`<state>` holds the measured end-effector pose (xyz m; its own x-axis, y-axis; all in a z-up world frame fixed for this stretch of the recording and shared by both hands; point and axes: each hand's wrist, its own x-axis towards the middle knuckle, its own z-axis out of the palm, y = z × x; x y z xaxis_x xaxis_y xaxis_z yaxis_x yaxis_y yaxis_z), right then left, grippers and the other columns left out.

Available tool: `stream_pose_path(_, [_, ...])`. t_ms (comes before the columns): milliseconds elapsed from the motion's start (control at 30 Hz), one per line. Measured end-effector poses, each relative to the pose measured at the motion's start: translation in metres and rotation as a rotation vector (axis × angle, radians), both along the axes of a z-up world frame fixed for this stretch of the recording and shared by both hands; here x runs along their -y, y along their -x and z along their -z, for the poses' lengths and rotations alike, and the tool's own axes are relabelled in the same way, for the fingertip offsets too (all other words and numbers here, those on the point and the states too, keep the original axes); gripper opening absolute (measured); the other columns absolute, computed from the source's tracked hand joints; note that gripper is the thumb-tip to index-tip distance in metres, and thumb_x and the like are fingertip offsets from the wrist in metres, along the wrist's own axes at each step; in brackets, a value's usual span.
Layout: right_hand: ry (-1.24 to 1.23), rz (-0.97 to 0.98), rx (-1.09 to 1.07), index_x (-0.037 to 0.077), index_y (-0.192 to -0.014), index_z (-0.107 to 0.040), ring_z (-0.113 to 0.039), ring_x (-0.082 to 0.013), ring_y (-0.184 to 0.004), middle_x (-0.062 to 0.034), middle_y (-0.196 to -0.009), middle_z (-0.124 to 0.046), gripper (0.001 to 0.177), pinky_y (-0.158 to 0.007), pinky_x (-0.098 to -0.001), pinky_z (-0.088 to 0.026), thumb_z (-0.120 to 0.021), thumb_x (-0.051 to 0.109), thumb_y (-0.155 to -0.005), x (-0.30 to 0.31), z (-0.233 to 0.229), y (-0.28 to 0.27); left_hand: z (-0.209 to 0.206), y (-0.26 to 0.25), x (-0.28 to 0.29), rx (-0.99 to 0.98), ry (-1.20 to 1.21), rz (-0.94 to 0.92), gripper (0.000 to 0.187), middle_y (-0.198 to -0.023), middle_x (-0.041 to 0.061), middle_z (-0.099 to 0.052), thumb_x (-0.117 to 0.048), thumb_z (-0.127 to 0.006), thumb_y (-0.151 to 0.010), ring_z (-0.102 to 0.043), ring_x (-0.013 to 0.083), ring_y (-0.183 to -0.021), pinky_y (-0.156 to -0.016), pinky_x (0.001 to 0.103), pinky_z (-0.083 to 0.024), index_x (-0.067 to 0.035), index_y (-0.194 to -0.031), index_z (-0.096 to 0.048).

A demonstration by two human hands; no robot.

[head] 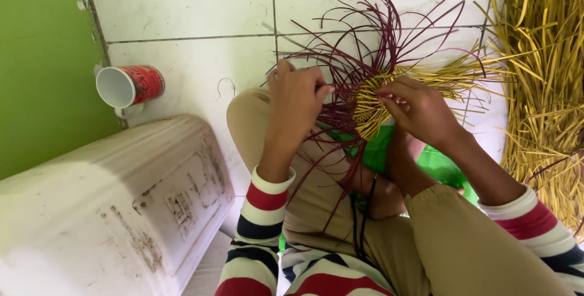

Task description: Weaving colored natural fibers together to create a patterned object

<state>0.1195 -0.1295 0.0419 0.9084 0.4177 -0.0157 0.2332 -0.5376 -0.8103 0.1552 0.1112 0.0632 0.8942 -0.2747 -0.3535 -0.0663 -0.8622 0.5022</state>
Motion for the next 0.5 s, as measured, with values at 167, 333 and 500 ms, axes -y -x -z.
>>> stream_pose_path(167, [0.129,0.023,0.066,0.002,-0.099,-0.067,-0.065,-0.0298,-0.070,-0.0138,-0.090,-0.065,0.011,-0.061,-0.0402,-0.054,-0.067,0.001,-0.088,0.001,0.007,0.003,-0.039,0.008,-0.007,0.350,-0.258,-0.178,0.013,-0.086,0.007,-0.063,-0.019,-0.075,-0.079,-0.044,0.0362,-0.111,-0.097,0.068,-0.027,-0.013,-0.086,-0.066])
stream_pose_path(333, [0.082,0.083,0.060,0.000,-0.102,-0.066,-0.065,-0.0333,-0.074,-0.0159,-0.091,-0.064,0.013,-0.066,-0.0410,-0.054,-0.067,-0.002,-0.089,0.004,0.006,-0.003,-0.048,0.018,0.022,0.623,0.110,-0.158,0.012,-0.096,0.015,-0.060,-0.011,-0.070,-0.086,-0.047,0.0367,-0.104,-0.092,0.053,-0.042,-0.002,-0.093,-0.067])
stream_pose_path(500, [0.194,0.057,-0.003,0.000,-0.098,-0.063,-0.059,-0.0269,-0.081,-0.0140,-0.090,-0.063,0.012,-0.070,-0.0385,-0.046,-0.060,-0.006,-0.088,0.039,0.009,-0.013,0.009,0.038,0.053,0.482,0.384,-0.035,0.055,-0.092,0.017,-0.056,-0.048,-0.060,-0.086,-0.052,0.0300,-0.089,-0.080,0.040,-0.049,0.005,-0.098,-0.057])
